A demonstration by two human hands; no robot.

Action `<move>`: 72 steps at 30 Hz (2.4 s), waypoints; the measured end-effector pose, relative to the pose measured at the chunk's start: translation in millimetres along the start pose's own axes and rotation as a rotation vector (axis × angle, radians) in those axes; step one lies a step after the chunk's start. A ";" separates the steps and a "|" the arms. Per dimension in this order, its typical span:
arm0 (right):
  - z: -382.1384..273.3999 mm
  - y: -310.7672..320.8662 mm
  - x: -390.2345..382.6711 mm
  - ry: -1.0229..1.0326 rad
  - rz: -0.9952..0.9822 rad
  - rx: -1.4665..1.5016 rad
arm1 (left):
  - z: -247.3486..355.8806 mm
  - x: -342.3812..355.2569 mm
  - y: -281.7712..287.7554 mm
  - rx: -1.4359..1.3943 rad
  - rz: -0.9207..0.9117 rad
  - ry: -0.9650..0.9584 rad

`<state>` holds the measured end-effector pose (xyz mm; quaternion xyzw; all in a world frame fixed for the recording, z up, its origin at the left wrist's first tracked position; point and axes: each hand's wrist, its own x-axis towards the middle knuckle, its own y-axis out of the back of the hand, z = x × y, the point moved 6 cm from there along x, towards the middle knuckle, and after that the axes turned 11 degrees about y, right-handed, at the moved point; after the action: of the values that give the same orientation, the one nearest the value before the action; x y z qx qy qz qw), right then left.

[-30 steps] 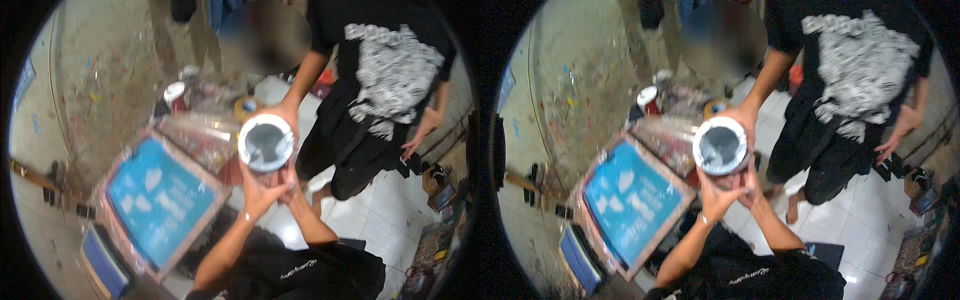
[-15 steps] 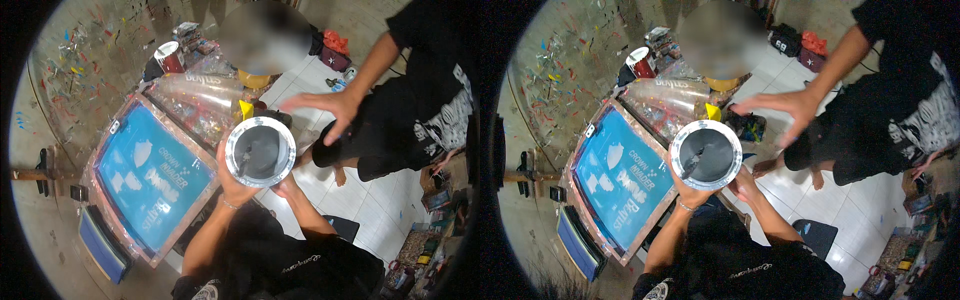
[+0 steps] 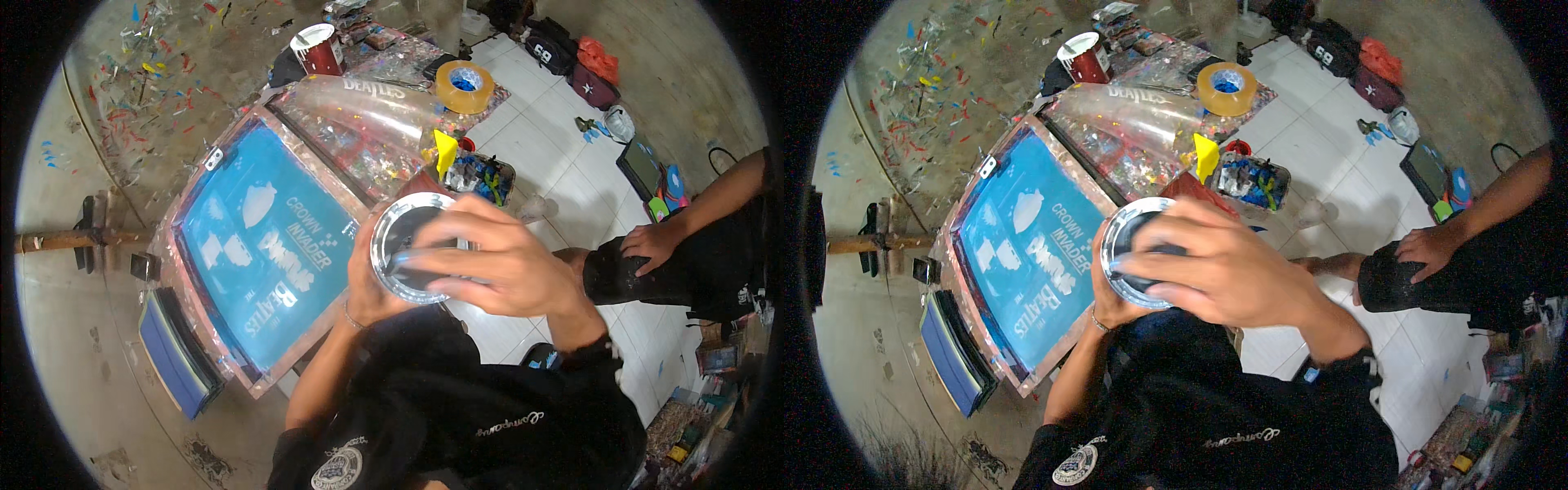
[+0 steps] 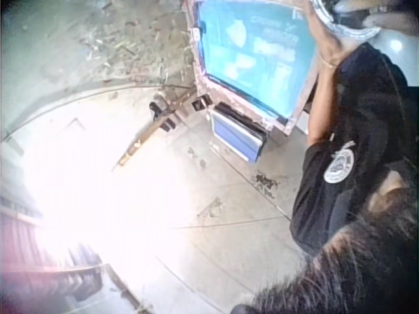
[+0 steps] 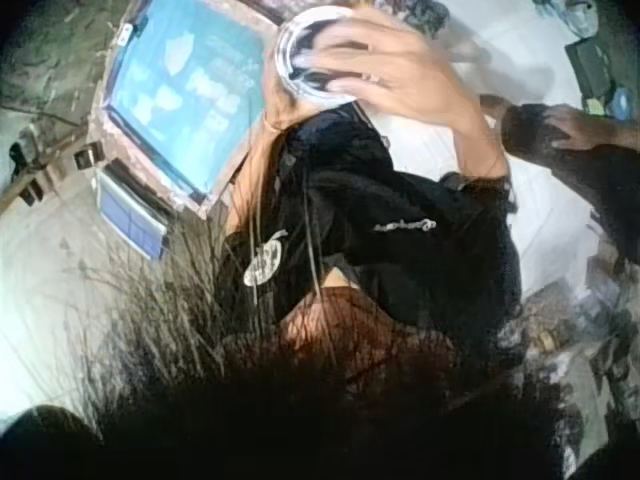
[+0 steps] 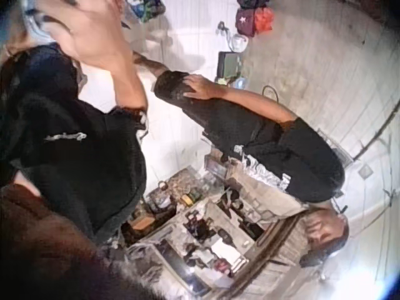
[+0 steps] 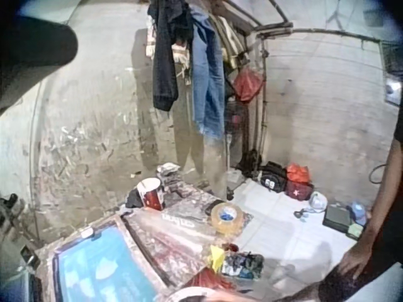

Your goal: The person adjusts a screen printing frame on a workbench, opens a container of ink, and applies adhesive tape to the edges of the screen.

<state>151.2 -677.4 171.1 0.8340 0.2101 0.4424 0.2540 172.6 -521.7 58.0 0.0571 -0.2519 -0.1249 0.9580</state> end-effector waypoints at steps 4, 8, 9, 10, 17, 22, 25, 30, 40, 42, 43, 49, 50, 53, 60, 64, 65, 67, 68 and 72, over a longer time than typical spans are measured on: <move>-1.3 -34.4 26.7 0.118 -0.290 0.042 | 4.8 -6.4 -0.4 0.221 -0.057 -0.011; 3.9 -35.9 23.1 0.169 -0.391 0.026 | -3.6 -11.4 -5.0 0.025 -0.055 0.208; 2.6 -38.3 23.0 0.169 -0.396 0.029 | -4.1 -13.4 -3.5 0.022 -0.048 0.218; 0.6 -39.8 23.4 0.173 -0.376 0.067 | -7.2 -16.8 -2.7 0.019 -0.043 0.221; 2.0 -53.7 23.4 0.184 -0.370 0.113 | -21.9 -27.2 -4.6 0.012 -0.074 0.181; 2.3 -34.1 31.1 0.295 -0.319 0.049 | -15.4 -28.5 -4.1 -0.169 -0.026 0.251; 2.8 -26.7 25.7 0.164 -0.316 0.085 | -21.2 -30.6 2.3 -0.291 -0.006 0.345; -10.1 -11.8 30.3 0.245 -0.230 0.042 | 12.4 -12.5 -10.1 -0.200 -0.115 0.125; -39.1 61.5 -4.4 0.140 -0.017 -0.185 | 38.9 3.7 -61.1 -0.174 -0.079 0.030; -41.1 67.3 -19.1 0.113 0.063 -0.210 | 31.1 -3.9 -67.2 -0.225 -0.109 0.080; -42.9 68.7 -24.5 0.106 0.073 -0.222 | 27.4 -6.1 -68.5 -0.272 -0.125 0.147; -56.2 68.5 -31.6 0.116 0.116 -0.224 | 17.7 -7.2 -65.1 -0.349 -0.226 0.272; -59.2 67.5 -29.0 0.128 0.114 -0.224 | 18.6 -5.9 -60.8 -0.364 -0.216 0.274; -63.7 61.1 -24.3 0.087 0.094 -0.236 | 26.7 -0.5 -48.8 -0.401 -0.245 0.280; -86.5 78.7 -21.0 0.079 0.145 -0.433 | 69.8 20.5 -93.1 -0.222 -0.081 -0.038; -111.9 120.8 -60.2 -0.146 0.157 -0.984 | 75.4 28.4 -138.1 -0.162 -0.201 -0.051; -112.6 129.7 -68.1 -0.113 0.232 -1.035 | 74.0 25.7 -130.5 -0.204 -0.202 -0.097; -113.7 136.7 -80.0 -0.143 0.389 -1.088 | 51.3 10.8 -113.0 -0.201 -0.254 0.028; -119.4 138.7 -87.1 -0.132 0.460 -1.099 | 43.2 3.0 -110.4 -0.237 -0.243 0.042; -153.7 110.4 -125.2 -0.116 0.664 -1.106 | 16.6 -24.4 -129.2 -0.345 -0.323 0.229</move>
<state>-29.9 -799.3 233.1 0.6232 -0.3322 0.4945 0.5066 116.6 -640.2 38.8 -0.0539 -0.1046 -0.3101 0.9434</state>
